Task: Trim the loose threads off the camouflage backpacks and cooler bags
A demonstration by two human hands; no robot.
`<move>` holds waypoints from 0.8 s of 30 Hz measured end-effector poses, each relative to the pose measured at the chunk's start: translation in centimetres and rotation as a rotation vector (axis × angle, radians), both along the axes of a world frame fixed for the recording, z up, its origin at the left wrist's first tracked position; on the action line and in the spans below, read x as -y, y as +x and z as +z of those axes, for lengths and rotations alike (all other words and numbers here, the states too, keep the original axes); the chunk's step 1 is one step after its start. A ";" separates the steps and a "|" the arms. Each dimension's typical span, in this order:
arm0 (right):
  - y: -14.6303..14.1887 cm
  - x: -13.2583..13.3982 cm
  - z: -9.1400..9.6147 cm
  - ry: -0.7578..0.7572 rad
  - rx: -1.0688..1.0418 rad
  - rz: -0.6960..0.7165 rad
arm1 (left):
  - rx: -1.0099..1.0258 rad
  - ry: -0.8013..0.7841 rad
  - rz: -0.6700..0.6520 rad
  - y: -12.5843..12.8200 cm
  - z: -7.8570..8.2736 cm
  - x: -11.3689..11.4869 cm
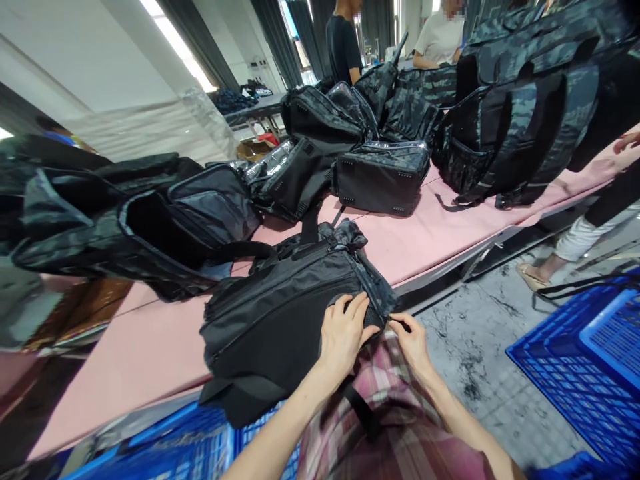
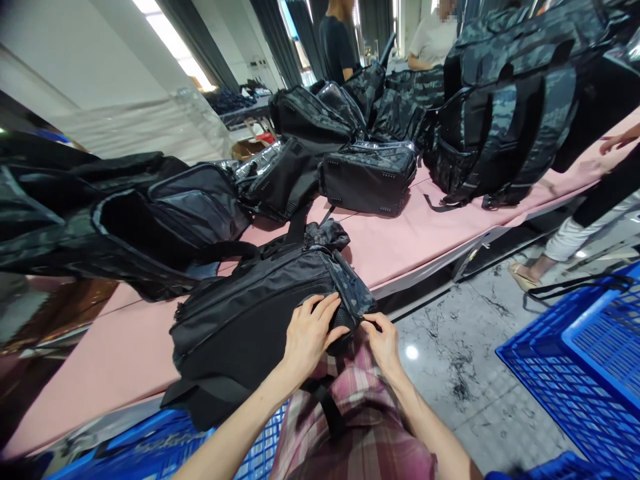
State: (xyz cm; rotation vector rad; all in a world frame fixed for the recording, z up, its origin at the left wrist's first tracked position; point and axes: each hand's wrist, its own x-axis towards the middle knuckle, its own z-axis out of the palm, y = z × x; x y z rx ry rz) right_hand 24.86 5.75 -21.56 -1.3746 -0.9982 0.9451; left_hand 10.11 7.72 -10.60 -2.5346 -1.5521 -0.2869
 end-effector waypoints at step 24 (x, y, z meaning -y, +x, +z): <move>-0.9 0.3 -0.5 -0.012 -0.079 -0.007 | 0.022 -0.006 -0.002 -0.2 0.0 0.0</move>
